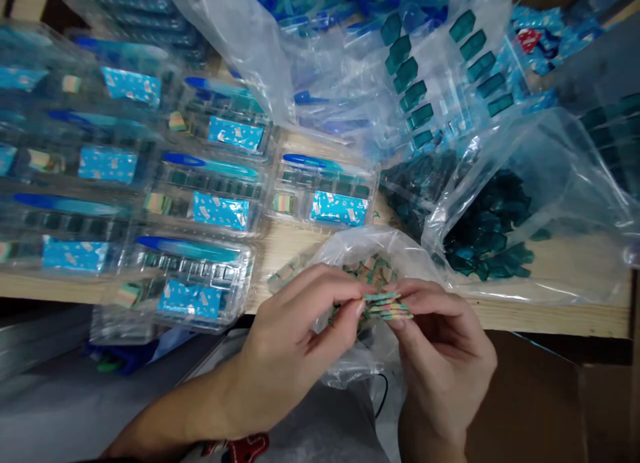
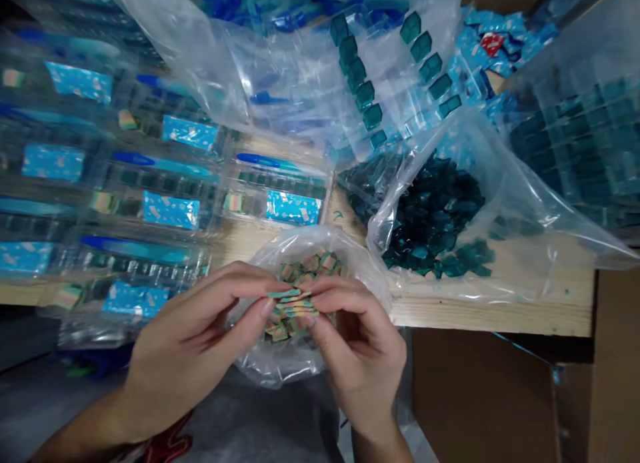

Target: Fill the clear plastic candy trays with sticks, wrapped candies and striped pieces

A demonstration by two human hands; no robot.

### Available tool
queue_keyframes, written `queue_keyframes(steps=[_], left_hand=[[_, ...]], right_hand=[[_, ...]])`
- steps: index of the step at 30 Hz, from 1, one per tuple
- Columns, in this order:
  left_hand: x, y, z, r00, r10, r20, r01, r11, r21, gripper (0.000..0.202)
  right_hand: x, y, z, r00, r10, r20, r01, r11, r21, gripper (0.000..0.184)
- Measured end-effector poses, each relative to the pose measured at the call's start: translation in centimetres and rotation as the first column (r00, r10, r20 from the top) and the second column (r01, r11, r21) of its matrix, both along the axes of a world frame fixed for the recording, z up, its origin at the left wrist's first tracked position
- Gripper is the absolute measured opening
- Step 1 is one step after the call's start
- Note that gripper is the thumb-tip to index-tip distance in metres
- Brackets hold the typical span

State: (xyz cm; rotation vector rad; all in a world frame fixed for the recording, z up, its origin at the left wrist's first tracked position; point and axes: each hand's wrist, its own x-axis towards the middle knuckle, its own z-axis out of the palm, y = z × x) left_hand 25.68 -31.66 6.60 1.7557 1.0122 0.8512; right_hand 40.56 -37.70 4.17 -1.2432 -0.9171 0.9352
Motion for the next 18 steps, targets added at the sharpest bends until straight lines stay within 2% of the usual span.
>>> queue_keyframes(steps=[3, 5, 7, 9, 11, 13, 18], left_hand=[[-0.4, 0.0, 0.1, 0.998, -0.044, -0.037, 0.045, 0.999, 0.011, 0.017], [-0.7, 0.1, 0.2, 0.994, -0.104, -0.031, 0.105, 0.994, 0.011, 0.020], [-0.9, 0.2, 0.2, 0.988, -0.156, -0.006, 0.156, 0.988, 0.008, 0.022], [-0.9, 0.3, 0.1, 0.984, -0.176, 0.040, 0.176, 0.984, -0.002, 0.020], [-0.8, 0.2, 0.0, 0.983, -0.158, 0.096, 0.161, 0.987, -0.026, 0.016], [-0.7, 0.0, -0.2, 0.984, -0.123, 0.132, 0.130, 0.990, -0.046, 0.013], [-0.7, -0.5, -0.4, 0.982, -0.123, 0.141, 0.120, 0.992, 0.028, 0.013]], right_hand=[[0.0, -0.7, 0.1, 0.983, -0.050, 0.177, 0.046, 0.999, 0.029, 0.029], [0.1, -1.0, 0.2, 0.974, -0.071, 0.215, 0.062, 0.997, 0.048, 0.027], [0.0, -1.0, 0.3, 0.981, -0.079, 0.177, 0.071, 0.996, 0.050, 0.023], [-0.1, -0.9, 0.4, 0.997, -0.046, 0.063, 0.045, 0.999, 0.028, 0.015], [-0.3, -0.7, 0.5, 0.997, 0.013, -0.081, -0.012, 1.000, 0.004, 0.009], [-0.5, -0.6, 0.5, 0.987, 0.042, -0.157, -0.041, 0.999, 0.008, 0.007], [-1.2, -1.1, 0.5, 0.992, -0.081, -0.098, 0.084, 0.996, 0.032, 0.015]])
